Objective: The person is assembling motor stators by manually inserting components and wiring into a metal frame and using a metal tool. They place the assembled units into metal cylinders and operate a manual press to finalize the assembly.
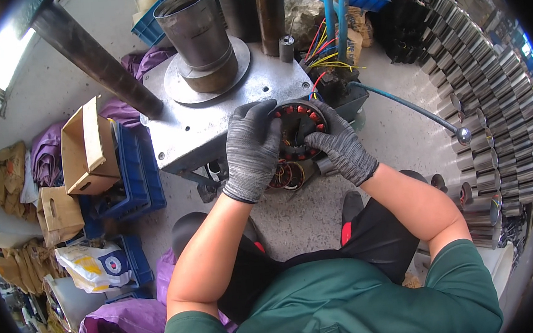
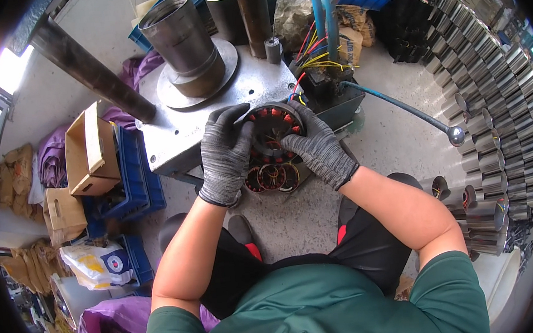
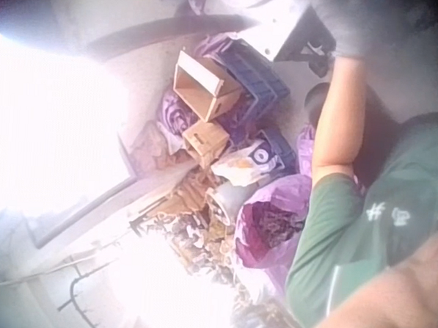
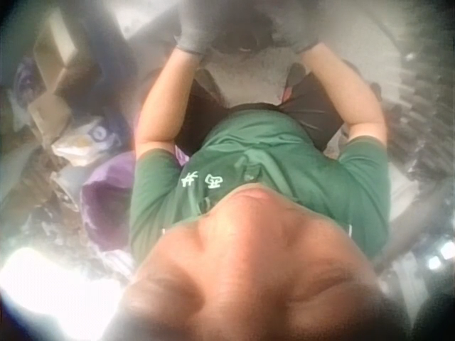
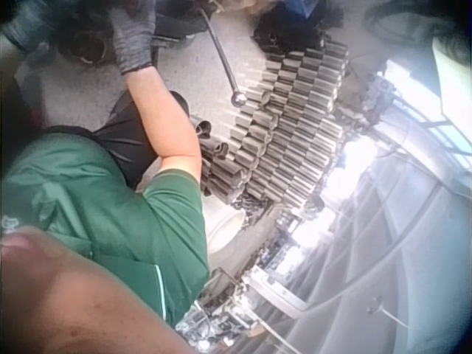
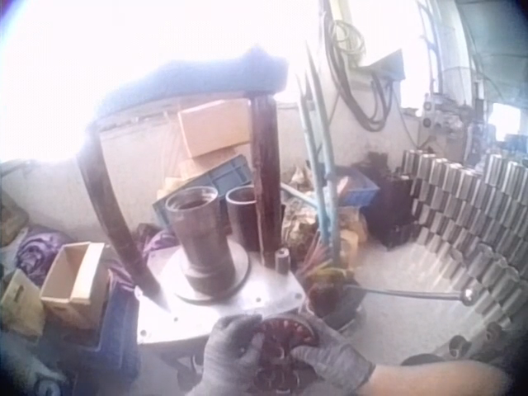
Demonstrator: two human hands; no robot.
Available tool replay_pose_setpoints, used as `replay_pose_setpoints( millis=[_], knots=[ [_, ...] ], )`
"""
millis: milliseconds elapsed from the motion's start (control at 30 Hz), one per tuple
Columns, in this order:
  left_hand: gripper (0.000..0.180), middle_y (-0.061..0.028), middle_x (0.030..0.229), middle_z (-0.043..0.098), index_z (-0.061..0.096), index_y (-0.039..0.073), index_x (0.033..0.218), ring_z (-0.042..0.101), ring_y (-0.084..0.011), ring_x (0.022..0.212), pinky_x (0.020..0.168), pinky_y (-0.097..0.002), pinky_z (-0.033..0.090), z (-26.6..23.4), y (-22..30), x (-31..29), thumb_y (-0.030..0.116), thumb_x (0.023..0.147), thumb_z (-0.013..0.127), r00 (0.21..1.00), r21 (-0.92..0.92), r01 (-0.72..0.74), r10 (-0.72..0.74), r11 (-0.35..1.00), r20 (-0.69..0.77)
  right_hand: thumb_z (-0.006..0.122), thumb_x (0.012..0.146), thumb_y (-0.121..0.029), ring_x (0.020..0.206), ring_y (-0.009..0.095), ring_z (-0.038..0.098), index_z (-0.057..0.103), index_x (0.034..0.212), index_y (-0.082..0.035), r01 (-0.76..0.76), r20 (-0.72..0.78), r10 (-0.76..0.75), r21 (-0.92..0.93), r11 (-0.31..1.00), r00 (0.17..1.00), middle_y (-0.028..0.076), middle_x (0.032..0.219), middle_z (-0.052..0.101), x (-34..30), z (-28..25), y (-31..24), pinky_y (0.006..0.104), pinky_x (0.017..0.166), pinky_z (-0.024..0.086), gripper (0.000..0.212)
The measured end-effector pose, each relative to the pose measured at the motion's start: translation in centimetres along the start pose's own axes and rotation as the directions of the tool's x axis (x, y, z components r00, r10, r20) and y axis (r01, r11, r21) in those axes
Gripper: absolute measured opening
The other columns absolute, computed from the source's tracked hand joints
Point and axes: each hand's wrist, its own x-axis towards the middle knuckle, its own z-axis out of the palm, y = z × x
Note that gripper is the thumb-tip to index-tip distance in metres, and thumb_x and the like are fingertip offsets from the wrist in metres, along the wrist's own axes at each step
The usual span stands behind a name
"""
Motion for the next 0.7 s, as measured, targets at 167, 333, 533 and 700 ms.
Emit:
replay_pose_setpoints(
  millis=[167, 333, 533, 700],
  knots=[
    [0.024, -0.0189, 0.114, 0.069, 0.073, 0.005, 0.117, 0.068, -0.0395, 0.107, 0.094, -0.0457, 0.056, -0.2, 0.5, 0.3, 0.006, 0.094, 0.072, 0.995, 0.099, -0.098, 0.096, 0.99, 0.022, 0.077, 0.087, 0.004, 0.131, 0.019, 0.057, 0.042, 0.162, -0.005, -0.034, 0.044, 0.04, -0.126, 0.991, 0.998, 0.007, 0.145, 0.06, -0.5, 0.3, -0.2, 0.0341, 0.116, 0.047, 0.083],
    [0.021, -0.0186, 0.11, 0.071, 0.074, 0.007, 0.114, 0.07, -0.04, 0.101, 0.09, -0.0463, 0.057, -0.5, 0.2, 0.3, 0.006, 0.094, 0.071, 0.997, 0.13, -0.061, 0.055, 0.99, 0.052, 0.077, 0.087, 0.003, 0.131, 0.019, 0.056, 0.042, 0.162, -0.005, -0.023, 0.054, 0.029, -0.119, 0.993, 0.998, 0.007, 0.145, 0.06, -0.6, 0.1, 0.5, 0.0339, 0.116, 0.047, 0.084],
    [0.012, -0.0173, 0.103, 0.07, 0.072, 0.007, 0.105, 0.069, -0.0408, 0.095, 0.084, -0.0482, 0.057, -0.8, 0.7, 0.4, 0.005, 0.093, 0.071, 0.991, 0.185, -0.131, 0.126, 0.974, 0.036, 0.078, 0.087, 0.003, 0.131, 0.018, 0.056, 0.045, 0.16, -0.006, -0.003, 0.09, 0.013, -0.12, 0.993, 0.996, 0.007, 0.144, 0.061, -0.8, 0.1, 0.3, 0.034, 0.115, 0.047, 0.08],
    [0.01, -0.017, 0.1, 0.068, 0.068, 0.007, 0.102, 0.068, -0.0403, 0.092, 0.081, -0.0503, 0.056, -0.7, 1.1, 0.4, 0.007, 0.092, 0.072, 0.976, 0.299, -0.217, 0.211, 0.929, 0.05, 0.079, 0.089, 0.002, 0.13, 0.02, 0.058, 0.042, 0.16, 0.0, -0.057, 0.084, 0.058, -0.022, 0.998, 0.995, 0.011, 0.143, 0.064, -0.8, 0.0, 0.5, 0.0346, 0.116, 0.046, 0.081]
  ],
)
